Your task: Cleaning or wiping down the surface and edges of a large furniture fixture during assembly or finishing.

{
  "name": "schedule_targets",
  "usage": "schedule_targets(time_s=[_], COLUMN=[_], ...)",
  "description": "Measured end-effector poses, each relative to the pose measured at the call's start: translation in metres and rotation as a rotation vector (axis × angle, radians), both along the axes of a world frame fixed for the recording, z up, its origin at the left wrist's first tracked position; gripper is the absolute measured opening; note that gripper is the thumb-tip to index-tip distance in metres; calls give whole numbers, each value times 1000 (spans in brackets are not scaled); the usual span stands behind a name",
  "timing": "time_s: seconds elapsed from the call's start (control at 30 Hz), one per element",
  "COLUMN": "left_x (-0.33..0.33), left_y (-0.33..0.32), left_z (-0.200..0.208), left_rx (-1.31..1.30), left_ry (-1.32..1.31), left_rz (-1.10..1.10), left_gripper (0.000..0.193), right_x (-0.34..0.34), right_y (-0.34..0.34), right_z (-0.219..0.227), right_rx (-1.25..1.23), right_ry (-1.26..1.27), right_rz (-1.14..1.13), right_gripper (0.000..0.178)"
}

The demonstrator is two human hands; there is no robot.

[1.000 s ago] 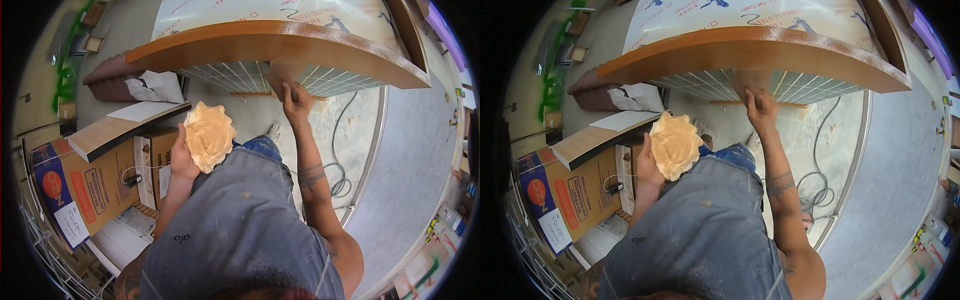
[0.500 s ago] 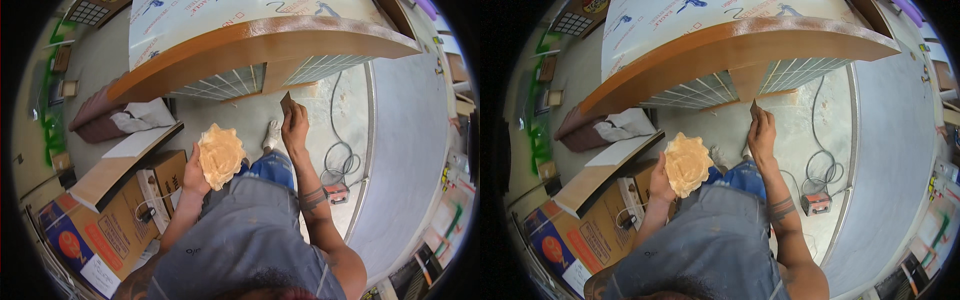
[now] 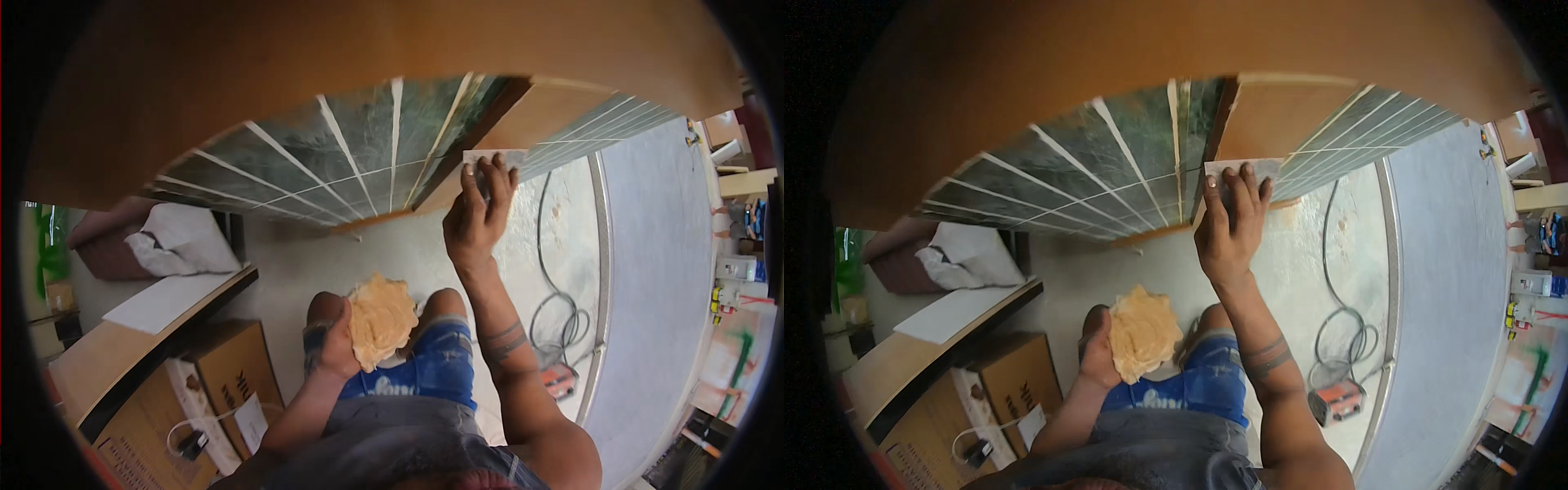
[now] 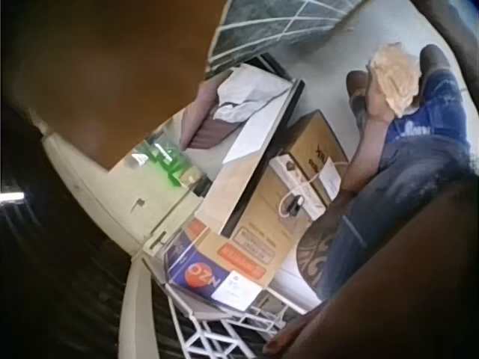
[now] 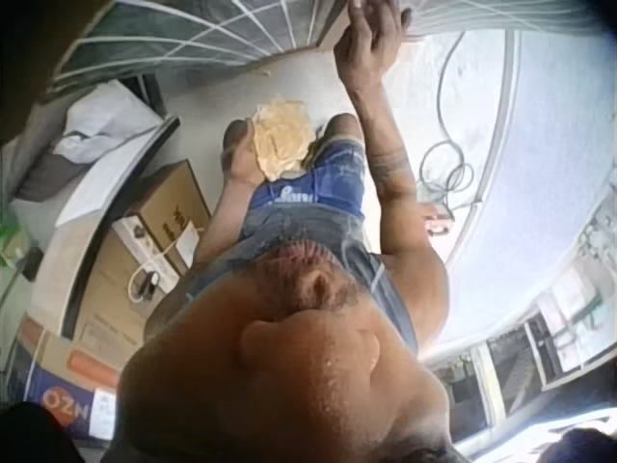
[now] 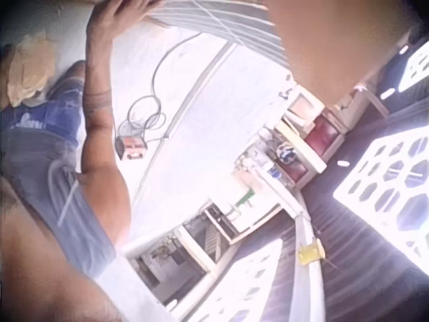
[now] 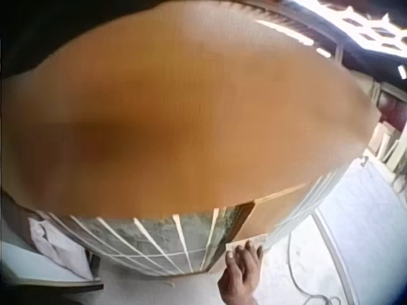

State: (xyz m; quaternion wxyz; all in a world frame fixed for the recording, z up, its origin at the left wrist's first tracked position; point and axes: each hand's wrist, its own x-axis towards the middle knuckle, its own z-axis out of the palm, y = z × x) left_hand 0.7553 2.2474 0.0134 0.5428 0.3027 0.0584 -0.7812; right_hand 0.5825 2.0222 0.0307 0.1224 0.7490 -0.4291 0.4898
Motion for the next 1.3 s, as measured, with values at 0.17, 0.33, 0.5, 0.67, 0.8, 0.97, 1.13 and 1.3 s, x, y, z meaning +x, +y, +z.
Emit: schedule_targets(time_s=[0.17,0.33,0.5,0.67,0.8,0.97,1.13,1.3], left_x=[-6,-17,-13,-3,-1,-17,-22,-33], left_y=[-30,-57,-64,-77,-86,-85,-81,-81], left_z=[-137,-251,-318,-311,-335,-340,-356,-364], left_rx=[-111,-350,-195,-285,-256,-248,-231,-241], left_ry=[130,-22,16,-32,33,51,92,111], left_rz=[-125,-239,-203,-210,-222,-244,-320,-317], left_gripper=[72,69,70,74,74,72,69,68], right_x=[-4,-20,-7,-8,-7,-12,-12,-9], right_y=[-33,-56,-45,-42,-45,-51,-42,-44], right_z=[29,53,40,94,67,100,79,99], right_rx=[-435,-728,-677,-731,-782,-819,-753,-786], right_ry=[18,156,119,129,176,175,187,168], right_rz=[18,-3,-115,-57,-104,-87,-99,-108], right_gripper=[38,38,39,39,43,43,44,46])
